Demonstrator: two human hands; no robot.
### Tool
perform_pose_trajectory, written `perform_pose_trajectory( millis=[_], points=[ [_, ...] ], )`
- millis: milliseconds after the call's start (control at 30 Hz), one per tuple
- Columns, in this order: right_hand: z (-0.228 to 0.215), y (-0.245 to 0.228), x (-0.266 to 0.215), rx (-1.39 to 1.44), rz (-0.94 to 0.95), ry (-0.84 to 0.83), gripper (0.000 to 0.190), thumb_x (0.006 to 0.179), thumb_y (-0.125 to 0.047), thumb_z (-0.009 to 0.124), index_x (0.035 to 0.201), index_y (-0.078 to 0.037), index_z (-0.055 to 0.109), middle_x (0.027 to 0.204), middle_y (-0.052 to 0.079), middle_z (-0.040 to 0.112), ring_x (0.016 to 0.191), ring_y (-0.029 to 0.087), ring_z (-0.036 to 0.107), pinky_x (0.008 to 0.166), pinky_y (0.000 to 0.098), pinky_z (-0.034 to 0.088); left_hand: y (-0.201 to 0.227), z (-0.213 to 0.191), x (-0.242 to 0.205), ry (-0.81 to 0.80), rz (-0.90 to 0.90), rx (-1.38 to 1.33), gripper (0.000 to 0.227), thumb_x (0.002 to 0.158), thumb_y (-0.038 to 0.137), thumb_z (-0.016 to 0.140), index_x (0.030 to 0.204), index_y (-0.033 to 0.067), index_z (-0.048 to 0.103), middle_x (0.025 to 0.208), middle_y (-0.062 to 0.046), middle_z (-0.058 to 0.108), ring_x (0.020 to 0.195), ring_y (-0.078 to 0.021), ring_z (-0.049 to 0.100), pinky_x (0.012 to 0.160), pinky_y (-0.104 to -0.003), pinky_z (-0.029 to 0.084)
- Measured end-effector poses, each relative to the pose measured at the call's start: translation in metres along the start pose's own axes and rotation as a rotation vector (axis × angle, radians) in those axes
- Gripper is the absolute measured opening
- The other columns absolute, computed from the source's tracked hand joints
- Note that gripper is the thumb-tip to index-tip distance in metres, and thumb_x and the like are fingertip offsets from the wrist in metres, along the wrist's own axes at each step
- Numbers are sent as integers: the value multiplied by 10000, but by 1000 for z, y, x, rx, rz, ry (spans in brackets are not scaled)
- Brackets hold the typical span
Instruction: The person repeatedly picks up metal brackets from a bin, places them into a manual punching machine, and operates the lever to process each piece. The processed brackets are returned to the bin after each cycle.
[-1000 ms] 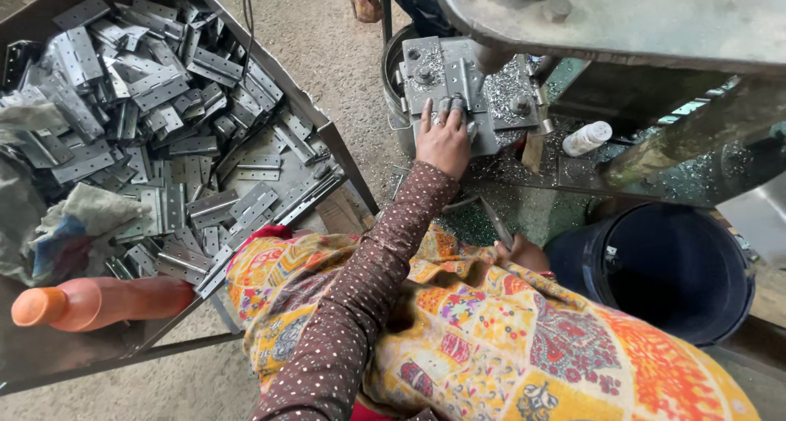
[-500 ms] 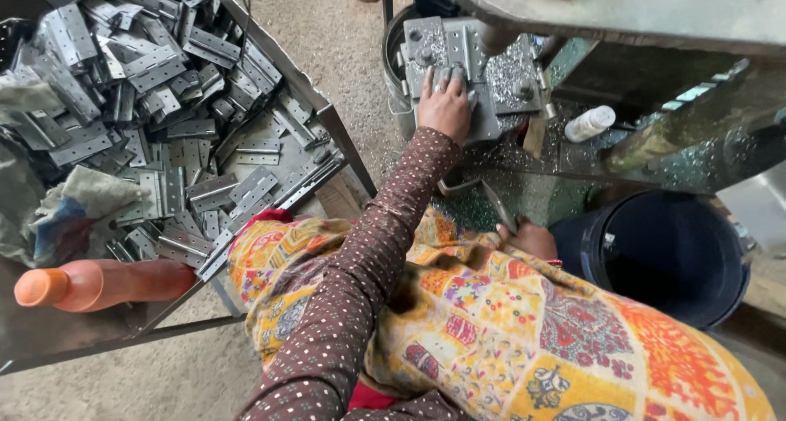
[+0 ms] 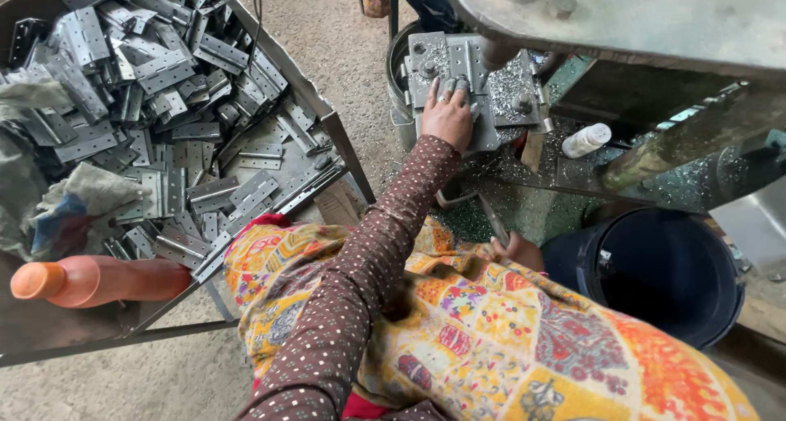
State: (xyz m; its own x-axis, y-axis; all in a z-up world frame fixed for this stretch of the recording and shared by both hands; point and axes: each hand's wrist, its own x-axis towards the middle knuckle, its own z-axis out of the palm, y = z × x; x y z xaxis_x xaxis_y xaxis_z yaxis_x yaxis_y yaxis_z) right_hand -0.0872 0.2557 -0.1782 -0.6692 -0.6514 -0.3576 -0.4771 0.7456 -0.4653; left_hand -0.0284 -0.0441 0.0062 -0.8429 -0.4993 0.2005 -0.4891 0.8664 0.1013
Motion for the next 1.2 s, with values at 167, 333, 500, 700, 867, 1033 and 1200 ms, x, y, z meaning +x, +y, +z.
perform_pose_trajectory(
  millis=[167,333,500,700,867,1033,1200],
  points=[
    [15,11,-32,28,80,64,619,874,-624,618,936,-14,697,818,244,726,788,411,734,723,489,549,-1,-19,-13,6,101,-46,284,894,201,566,1117,89,703,1320,-90,606,1266,-240,543,1196,-511,246],
    [-32,-25,-35,-64,21,-54,649,886,-634,629,899,10,704,801,253,731,775,419,735,718,489,547,-49,-45,-83,382,174,-188,445,793,270,693,1193,83,640,1213,-110,637,1207,-269,578,1124,-457,416],
    [-76,-27,-33,-223,54,-114,676,907,-646,636,876,26,710,792,262,732,775,433,731,724,488,546,-170,-23,-162,536,-239,-178,264,972,268,670,1192,128,633,1210,-85,640,1076,-245,623,952,-432,505],
    [-82,-37,-35,-303,75,-93,652,932,-641,629,883,2,723,821,250,731,817,454,715,751,498,541,-373,-1,-273,105,-489,260,263,880,147,687,1142,148,696,1122,-91,666,1042,-274,646,836,-423,554],
    [-82,-38,-35,-289,106,-69,620,920,-633,645,884,-19,721,822,246,722,817,454,708,756,491,538,-418,31,-302,-62,-320,-10,590,776,223,729,1323,91,550,1327,-149,600,1266,-344,513,1045,-492,387],
    [-81,-32,-31,-297,114,-65,622,921,-628,651,875,-11,713,803,241,709,771,440,716,735,485,541,-402,54,-285,-259,-365,43,660,916,58,616,1532,187,419,1312,-107,631,1291,-263,550,1177,-520,273],
    [-80,-33,-30,-261,108,-63,596,893,-619,656,886,-27,725,783,235,718,758,425,715,727,478,541,-386,44,-288,-293,-374,25,392,892,107,599,1283,119,565,1215,-123,645,1205,-303,585,1073,-485,410]
  ],
)
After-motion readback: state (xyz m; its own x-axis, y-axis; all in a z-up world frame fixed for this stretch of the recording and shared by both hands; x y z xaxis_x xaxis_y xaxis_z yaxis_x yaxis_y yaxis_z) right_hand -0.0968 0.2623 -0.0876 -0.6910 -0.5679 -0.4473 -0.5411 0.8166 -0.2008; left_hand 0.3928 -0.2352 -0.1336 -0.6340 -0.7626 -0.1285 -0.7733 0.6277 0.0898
